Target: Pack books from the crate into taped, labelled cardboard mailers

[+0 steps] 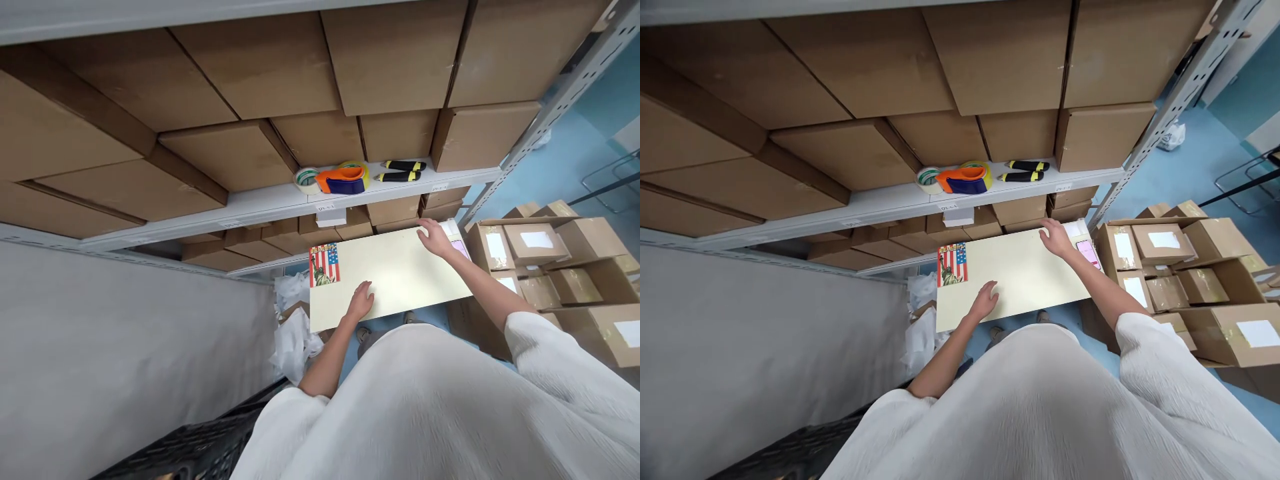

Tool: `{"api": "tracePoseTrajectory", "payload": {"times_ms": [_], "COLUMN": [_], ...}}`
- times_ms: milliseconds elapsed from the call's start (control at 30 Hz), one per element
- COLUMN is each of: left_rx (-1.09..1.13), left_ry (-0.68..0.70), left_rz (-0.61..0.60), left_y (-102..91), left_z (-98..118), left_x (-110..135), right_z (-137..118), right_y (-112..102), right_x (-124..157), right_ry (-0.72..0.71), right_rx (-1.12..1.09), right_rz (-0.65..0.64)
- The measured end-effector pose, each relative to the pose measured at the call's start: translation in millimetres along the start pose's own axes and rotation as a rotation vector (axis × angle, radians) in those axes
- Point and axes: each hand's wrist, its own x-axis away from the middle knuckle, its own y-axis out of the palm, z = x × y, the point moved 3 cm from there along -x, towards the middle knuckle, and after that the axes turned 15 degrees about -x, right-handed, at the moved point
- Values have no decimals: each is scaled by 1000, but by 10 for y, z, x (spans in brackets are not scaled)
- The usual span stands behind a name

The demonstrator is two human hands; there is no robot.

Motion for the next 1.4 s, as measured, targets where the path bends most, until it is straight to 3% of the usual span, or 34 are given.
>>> {"api": "tracePoseTrajectory", "payload": {"times_ms": [167, 300, 500, 767, 967, 1133, 1267, 1400], "left_rx": [17, 21, 40, 78, 93, 133, 155, 176], "left_ry": [-24, -45, -83, -93, -82, -47, -15, 10], "left_rz": [20, 36, 68, 53, 49, 65, 49, 45], "left_y": [-62, -144, -124, -46, 31, 173, 302, 398], "left_z": [183, 223, 177, 108, 115, 107, 124, 147], "left_x": [-35, -80, -91, -12, -33, -81, -110, -102], "right_z": [-196, -425, -492, -429, -539, -516, -162, 410], "right_y": [-428, -585, -488, -382, -488, -582, -446, -141], "right_x": [-628, -1197, -1773, -1941, -1746, -1111, -429, 154], "right_ry": [-169, -264, -251, -262, -292, -284, -137, 137], "right_rx": [48, 146, 218, 233, 252, 140, 38, 4], "right_rz": [104, 140, 60, 29, 31, 142, 207, 188]}}
